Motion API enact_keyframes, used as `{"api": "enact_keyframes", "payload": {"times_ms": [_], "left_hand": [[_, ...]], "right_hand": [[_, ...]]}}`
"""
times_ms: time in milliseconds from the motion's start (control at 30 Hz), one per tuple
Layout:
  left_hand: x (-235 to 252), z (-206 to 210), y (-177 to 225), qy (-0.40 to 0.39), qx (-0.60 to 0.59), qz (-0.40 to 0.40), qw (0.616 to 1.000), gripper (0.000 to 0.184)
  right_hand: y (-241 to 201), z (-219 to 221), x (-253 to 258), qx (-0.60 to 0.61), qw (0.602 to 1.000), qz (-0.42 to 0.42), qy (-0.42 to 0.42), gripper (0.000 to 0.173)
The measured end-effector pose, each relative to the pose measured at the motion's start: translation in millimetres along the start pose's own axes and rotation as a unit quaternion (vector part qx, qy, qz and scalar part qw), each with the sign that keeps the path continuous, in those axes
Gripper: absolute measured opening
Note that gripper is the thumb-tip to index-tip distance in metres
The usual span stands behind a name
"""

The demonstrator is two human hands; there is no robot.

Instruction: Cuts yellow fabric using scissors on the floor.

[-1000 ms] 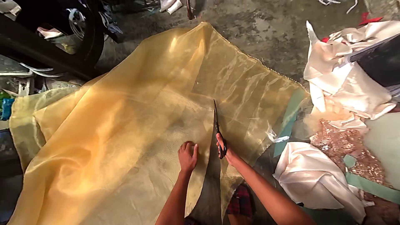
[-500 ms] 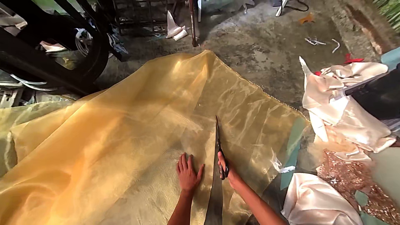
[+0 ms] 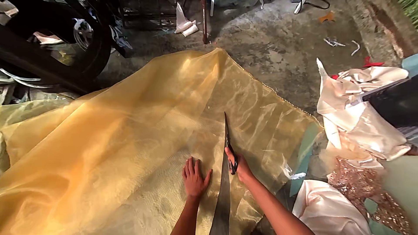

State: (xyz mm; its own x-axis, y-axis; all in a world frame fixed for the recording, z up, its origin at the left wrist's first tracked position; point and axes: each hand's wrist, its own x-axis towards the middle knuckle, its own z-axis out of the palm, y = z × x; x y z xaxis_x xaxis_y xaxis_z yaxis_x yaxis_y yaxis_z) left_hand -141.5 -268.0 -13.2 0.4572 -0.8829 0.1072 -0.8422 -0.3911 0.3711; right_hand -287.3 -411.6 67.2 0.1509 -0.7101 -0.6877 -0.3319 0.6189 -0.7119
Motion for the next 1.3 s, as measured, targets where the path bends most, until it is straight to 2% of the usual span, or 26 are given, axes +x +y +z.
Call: {"api": "enact_keyframes", "payload": {"times_ms": [100,200,267,367,400,467,567,633,700,867,933,1067,1167,1233,1300], "left_hand": [[0,1,0,0.005,0.006,0.000,1.000,0.082],[0,2,-1,0.010,0.004,0.001,1.000,0.086],[0,0,-2,0.009,-0.004,0.025,1.000,0.093],[-3,-6,-6,-0.019,-0.013,0.109,0.994,0.102],[-4,-4,-7,-0.020,-0.007,0.143,0.990,0.097],[-5,-2,-5,-0.015,0.017,0.196,0.980,0.073],[-3,-13,7,-0.040,0.012,0.188,0.981,0.032],[-2,-28,15,-0.095,-0.015,0.168,0.981,0.020],[-14,-43,16,-0.127,-0.016,0.179,0.975,0.016],[-75,-70,8,-0.203,-0.009,0.209,0.956,0.014],[-95,-78,5,-0.218,-0.010,0.211,0.953,0.014],[-119,-85,2,-0.245,-0.009,0.217,0.945,0.016],[-122,-90,0,-0.291,0.000,0.217,0.932,0.019],[-118,-91,2,-0.285,-0.001,0.232,0.930,0.032],[-102,-86,11,-0.248,-0.018,0.235,0.940,0.049]], "right_hand": [[11,-11,-6,-0.038,0.999,-0.011,-0.017,0.045],[38,-34,-41,-0.113,0.993,-0.020,-0.032,0.048],[47,-52,-60,-0.178,0.981,-0.060,0.040,0.054],[39,-88,-45,-0.259,0.946,-0.106,0.162,0.078],[35,-102,-29,-0.280,0.930,-0.128,0.201,0.083],[29,-131,6,-0.314,0.899,-0.166,0.257,0.086],[38,-163,41,-0.352,0.874,-0.172,0.287,0.086],[53,-175,41,-0.373,0.866,-0.154,0.296,0.086],[70,-180,20,-0.373,0.867,-0.137,0.301,0.084],[114,-183,-52,-0.310,0.892,-0.051,0.326,0.081],[134,-185,-75,-0.308,0.889,-0.019,0.338,0.079],[165,-188,-103,-0.326,0.880,0.023,0.345,0.079],[171,-187,-118,-0.332,0.880,0.060,0.336,0.078],[167,-187,-126,-0.311,0.887,0.069,0.334,0.078],[153,-182,-134,-0.279,0.900,0.043,0.331,0.078]]}}
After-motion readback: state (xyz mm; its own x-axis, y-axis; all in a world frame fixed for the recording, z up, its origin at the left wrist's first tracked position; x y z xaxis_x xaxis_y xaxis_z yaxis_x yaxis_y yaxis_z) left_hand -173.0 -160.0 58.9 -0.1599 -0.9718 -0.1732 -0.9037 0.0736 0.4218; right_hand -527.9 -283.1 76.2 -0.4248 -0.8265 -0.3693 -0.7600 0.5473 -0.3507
